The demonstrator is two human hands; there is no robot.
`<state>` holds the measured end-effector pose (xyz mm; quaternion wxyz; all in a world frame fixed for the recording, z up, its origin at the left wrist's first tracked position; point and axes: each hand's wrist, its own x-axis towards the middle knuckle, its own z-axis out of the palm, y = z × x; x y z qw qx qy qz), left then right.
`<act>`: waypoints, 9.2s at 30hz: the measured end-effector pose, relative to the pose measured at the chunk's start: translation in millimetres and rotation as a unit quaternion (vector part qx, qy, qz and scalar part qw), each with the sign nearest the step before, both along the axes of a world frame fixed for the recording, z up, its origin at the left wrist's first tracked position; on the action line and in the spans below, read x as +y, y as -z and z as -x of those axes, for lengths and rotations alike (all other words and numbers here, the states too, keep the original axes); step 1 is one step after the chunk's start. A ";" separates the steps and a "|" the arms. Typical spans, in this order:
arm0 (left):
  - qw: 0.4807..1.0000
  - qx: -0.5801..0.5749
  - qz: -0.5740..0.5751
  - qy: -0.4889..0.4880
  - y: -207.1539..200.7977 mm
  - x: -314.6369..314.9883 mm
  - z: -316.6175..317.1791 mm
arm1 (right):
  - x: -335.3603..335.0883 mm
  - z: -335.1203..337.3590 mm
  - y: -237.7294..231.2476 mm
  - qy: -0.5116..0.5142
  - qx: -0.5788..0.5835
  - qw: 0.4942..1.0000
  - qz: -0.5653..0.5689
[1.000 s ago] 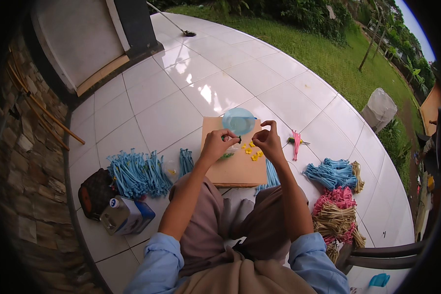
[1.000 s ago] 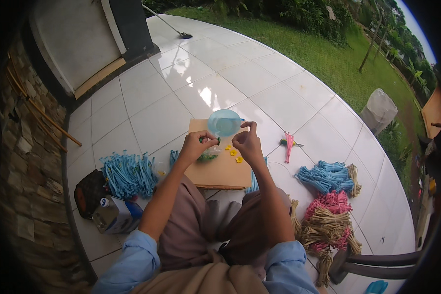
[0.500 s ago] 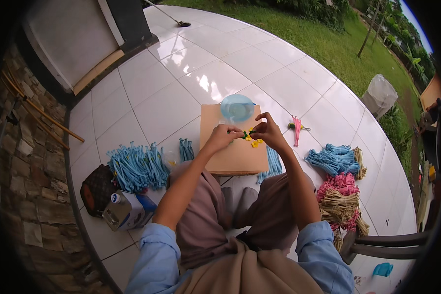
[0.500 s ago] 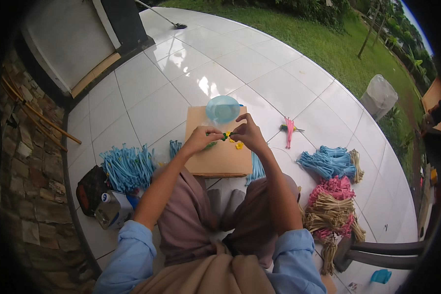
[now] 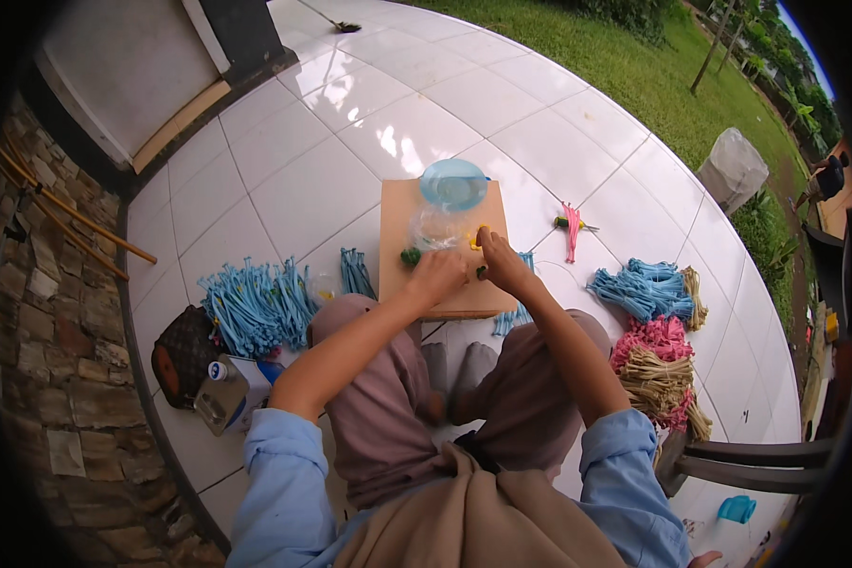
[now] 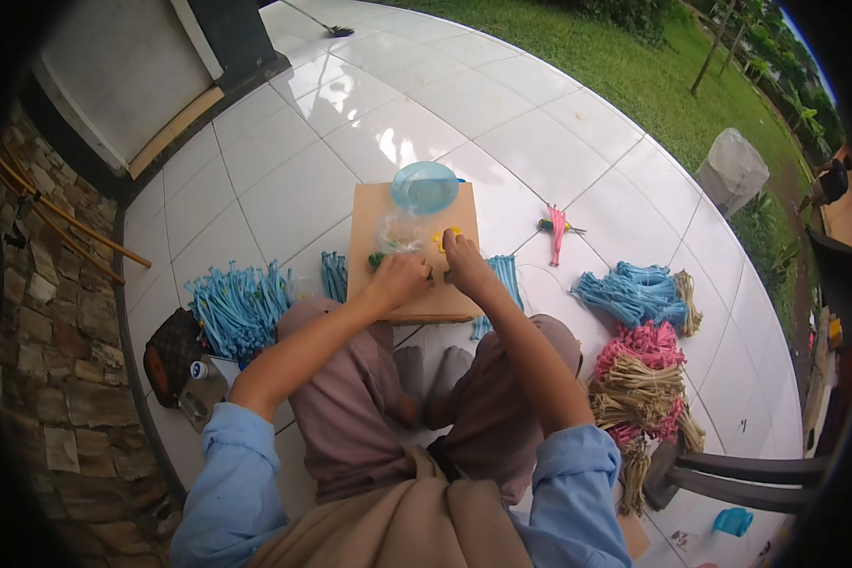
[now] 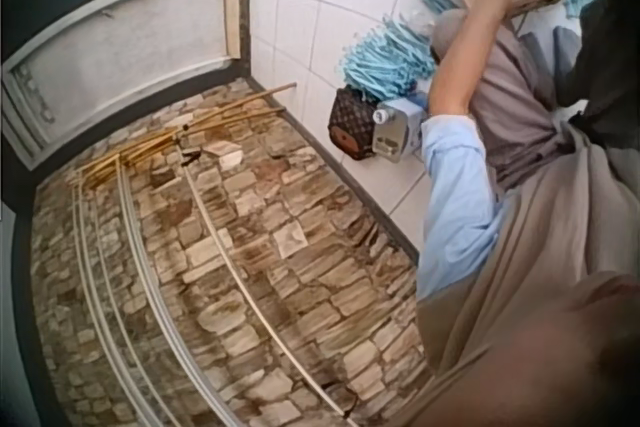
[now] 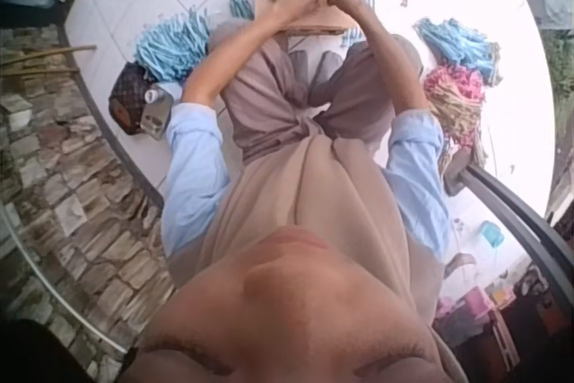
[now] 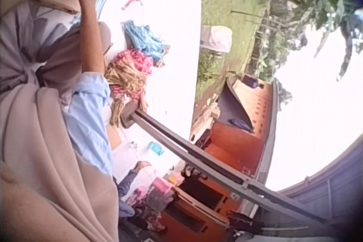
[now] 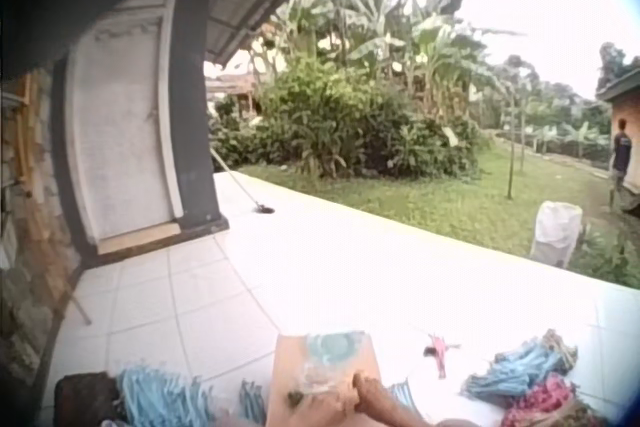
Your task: The person assembles shoe straps by applying adhesive from a small dish onto blue straps, folding them over, and then attaching small plastic decorative elements from a bag onto the work surface.
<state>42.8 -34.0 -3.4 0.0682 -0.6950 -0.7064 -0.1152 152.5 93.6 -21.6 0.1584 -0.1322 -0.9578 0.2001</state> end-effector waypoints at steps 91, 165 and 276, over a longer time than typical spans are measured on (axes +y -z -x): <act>0.691 -0.705 -0.136 -0.080 -32.2 -2.0 29.4 | -3.6 -1.9 -55.3 0.083 0.241 0.779 0.573; 0.889 -0.309 -0.080 -0.327 -57.4 -20.7 52.5 | -82.1 96.3 -79.0 0.149 0.267 0.941 0.147; 0.724 -0.623 -0.105 -0.277 -33.2 48.2 105.6 | 43.9 79.5 -43.0 0.005 0.057 0.998 -0.022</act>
